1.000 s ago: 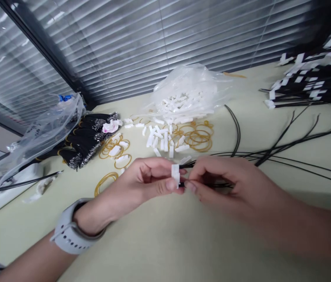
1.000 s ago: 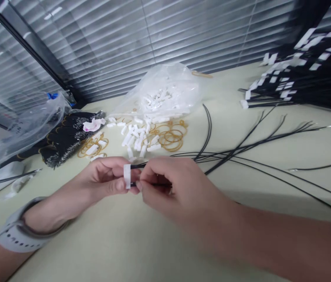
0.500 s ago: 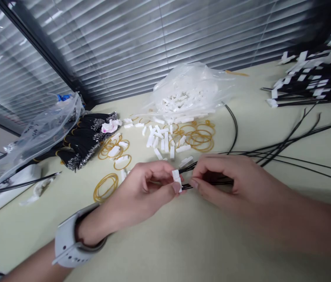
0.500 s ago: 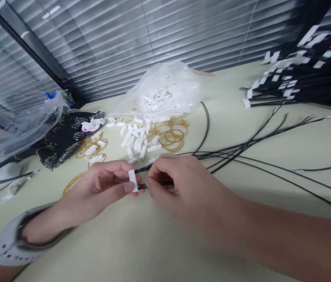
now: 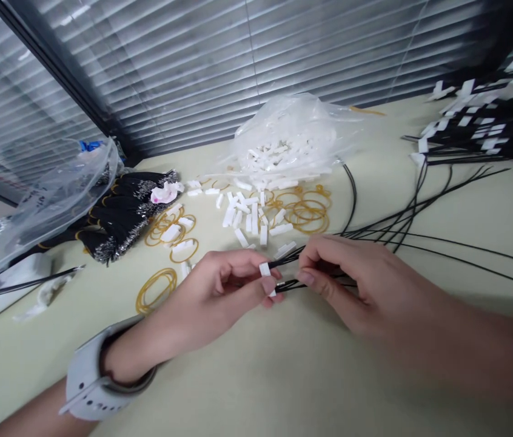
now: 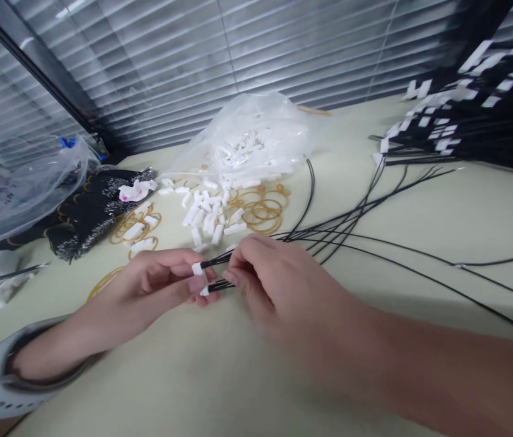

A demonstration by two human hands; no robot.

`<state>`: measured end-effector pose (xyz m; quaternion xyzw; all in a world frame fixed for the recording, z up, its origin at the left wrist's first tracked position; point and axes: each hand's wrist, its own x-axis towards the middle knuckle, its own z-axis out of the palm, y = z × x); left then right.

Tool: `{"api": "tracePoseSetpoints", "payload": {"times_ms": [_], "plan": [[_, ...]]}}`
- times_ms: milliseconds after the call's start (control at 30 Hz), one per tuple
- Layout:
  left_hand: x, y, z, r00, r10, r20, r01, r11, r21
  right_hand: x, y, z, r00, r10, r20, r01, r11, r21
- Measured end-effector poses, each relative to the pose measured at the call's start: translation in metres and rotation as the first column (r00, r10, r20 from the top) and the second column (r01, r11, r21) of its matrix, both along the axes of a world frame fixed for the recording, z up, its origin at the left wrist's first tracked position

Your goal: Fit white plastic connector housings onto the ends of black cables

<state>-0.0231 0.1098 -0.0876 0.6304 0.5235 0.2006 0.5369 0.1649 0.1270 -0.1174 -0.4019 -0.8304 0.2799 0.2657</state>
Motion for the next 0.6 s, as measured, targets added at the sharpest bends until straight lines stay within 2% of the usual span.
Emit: {"api": "tracePoseSetpoints", "payload": {"times_ms": [200, 367, 600], "plan": [[-0.0024, 0.0019, 0.0008, 0.999, -0.001, 0.039, 0.004, 0.997, -0.079, 0.0007, -0.0014, -0.0034, 1.0, 0.028, 0.004, -0.028, 0.992, 0.119], [-0.0026, 0.0013, 0.0016, 0.998, 0.016, 0.066, -0.009, 0.993, -0.115, -0.0001, -0.0007, -0.0019, 0.997, 0.082, 0.0, -0.082, 0.991, 0.107], [-0.0023, 0.0019, 0.0018, 0.996, 0.021, 0.09, -0.008, 0.99, -0.139, 0.0001, -0.0018, -0.0018, 0.996, 0.084, -0.004, -0.083, 0.988, 0.132]]}}
